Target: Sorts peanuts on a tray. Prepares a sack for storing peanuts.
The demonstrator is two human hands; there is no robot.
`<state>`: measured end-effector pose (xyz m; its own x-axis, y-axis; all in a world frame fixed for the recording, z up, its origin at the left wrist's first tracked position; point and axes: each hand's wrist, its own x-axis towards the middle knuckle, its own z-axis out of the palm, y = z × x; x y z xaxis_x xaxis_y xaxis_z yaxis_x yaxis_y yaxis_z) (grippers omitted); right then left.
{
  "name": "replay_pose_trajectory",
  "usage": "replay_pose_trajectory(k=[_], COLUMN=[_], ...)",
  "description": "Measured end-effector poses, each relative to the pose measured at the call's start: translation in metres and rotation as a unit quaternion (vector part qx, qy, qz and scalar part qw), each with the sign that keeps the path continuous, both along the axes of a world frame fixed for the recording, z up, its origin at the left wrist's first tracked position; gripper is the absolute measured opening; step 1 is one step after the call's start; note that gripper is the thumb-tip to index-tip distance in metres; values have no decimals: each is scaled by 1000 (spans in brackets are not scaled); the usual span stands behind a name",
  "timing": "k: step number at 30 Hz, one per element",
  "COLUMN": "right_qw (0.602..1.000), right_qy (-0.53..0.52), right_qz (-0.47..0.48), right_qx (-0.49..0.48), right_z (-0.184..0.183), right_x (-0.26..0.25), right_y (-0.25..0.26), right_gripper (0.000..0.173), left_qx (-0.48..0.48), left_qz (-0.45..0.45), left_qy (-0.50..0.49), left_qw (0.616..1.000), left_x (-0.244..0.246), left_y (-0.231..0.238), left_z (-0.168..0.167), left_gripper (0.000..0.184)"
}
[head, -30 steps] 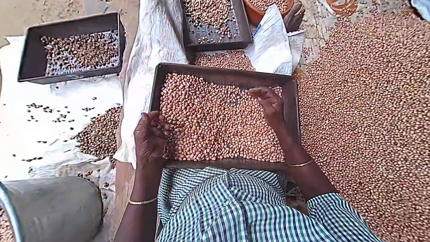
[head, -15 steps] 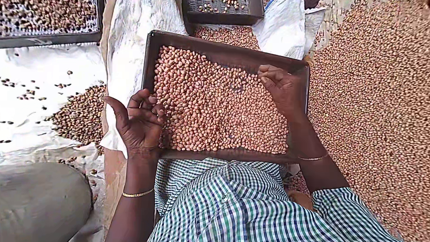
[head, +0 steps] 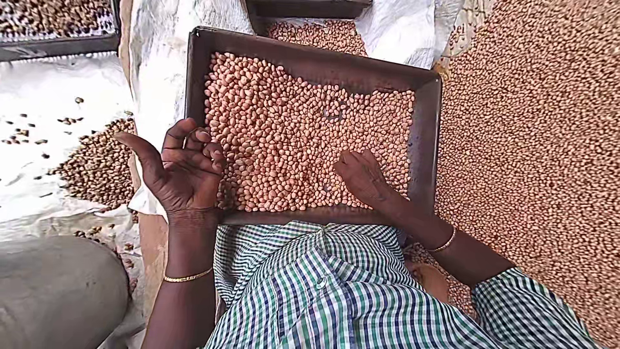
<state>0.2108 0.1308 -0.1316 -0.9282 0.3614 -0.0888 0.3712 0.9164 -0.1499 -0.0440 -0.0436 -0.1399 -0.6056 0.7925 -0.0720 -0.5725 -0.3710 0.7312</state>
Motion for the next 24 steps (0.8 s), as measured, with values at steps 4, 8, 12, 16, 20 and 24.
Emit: replay_pose_trajectory(k=[4, 8, 12, 16, 20, 24], right_qw=[967, 873, 979, 991, 995, 950], right_qy=[87, 269, 125, 97, 36, 125], right_qz=[-85, -173, -1, 58, 89, -90], right_qx=[-223, -367, -164, -68, -41, -271], right_z=[21, 52, 6, -21, -13, 17], right_x=[2, 0, 18, 24, 13, 17], right_y=[33, 35, 3, -15, -22, 2], right_gripper=[12, 24, 12, 9, 3, 6], left_qx=[-4, -4, 8, 16, 63, 59], left_qz=[7, 11, -9, -17, -18, -92], left_qy=[-3, -4, 4, -12, 10, 26], left_qw=[1000, 1000, 1000, 1000, 998, 994], left_x=[0, 2, 3, 1, 5, 5], left_y=[0, -3, -3, -6, -8, -9], left_z=[-1, 0, 0, -2, 0, 0], left_gripper=[75, 75, 69, 62, 58, 54])
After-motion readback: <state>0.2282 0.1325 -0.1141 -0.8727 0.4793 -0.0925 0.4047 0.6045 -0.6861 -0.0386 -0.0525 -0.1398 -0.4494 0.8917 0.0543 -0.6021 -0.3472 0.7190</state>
